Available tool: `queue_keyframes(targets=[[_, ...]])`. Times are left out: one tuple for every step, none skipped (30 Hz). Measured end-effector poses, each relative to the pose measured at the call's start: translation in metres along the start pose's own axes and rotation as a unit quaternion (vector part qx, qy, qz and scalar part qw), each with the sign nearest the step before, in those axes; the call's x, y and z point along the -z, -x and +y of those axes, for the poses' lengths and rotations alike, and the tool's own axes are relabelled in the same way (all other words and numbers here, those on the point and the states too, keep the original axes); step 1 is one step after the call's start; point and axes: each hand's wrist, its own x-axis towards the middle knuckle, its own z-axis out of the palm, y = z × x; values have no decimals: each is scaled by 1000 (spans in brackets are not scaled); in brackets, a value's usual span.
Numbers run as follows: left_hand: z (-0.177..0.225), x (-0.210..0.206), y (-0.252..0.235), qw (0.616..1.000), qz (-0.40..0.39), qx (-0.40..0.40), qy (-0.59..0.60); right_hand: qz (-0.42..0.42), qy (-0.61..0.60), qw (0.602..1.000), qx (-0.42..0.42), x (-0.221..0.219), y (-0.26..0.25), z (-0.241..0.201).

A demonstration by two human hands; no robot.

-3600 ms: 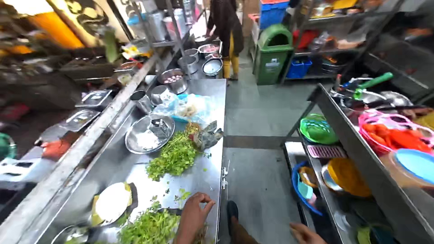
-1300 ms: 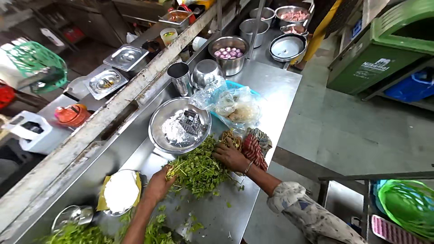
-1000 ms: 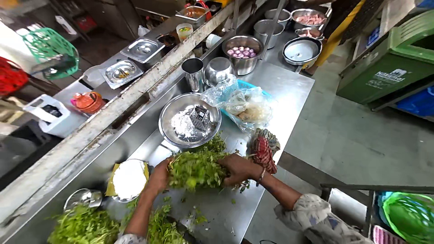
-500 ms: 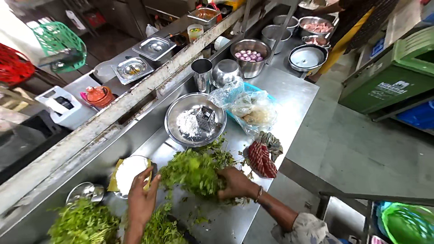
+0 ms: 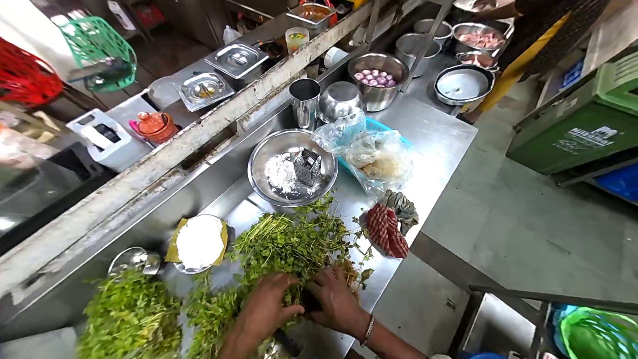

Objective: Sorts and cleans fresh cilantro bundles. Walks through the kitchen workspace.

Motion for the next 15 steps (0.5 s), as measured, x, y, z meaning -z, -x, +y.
queue_keyframes(targets=[[5,-5,-4,998,-47,13,-32,13,-39,999,-16,5,-2,5],[9,-12,-6,995,-75,20,-62,46,-67,996,-30,10,-6,10],[14,-21,-8,992,-83,23,-89,84,-80,992,-42,16,-11,15],[20,-27,-8,990,-86,29,-109,110,-70,990,-45,24,-19,18],[26,-33,-7,988,-86,36,-125,118,-47,992,-27,31,-29,21],[33,-39,-5,987,-80,38,-135,114,-17,993,14,36,-40,24],[39,-45,-4,987,-65,34,-143,92,11,993,66,37,-53,26],[44,-52,-2,987,-41,22,-152,55,39,991,115,38,-67,27],[47,-59,-1,987,-11,6,-163,17,69,986,154,36,-80,28],[49,-67,-1,985,11,-6,-175,-17,98,978,181,34,-93,30],[49,-74,-1,983,24,-12,-183,-42,125,971,200,32,-104,35],[49,-80,-2,983,31,-10,-183,-51,151,964,211,31,-114,43],[47,-85,-3,982,41,-8,-185,-40,168,961,217,31,-121,53],[45,-88,-4,980,57,-7,-189,-8,179,959,218,32,-125,64],[43,-90,-3,980,67,-7,-188,33,188,958,216,34,-126,76]])
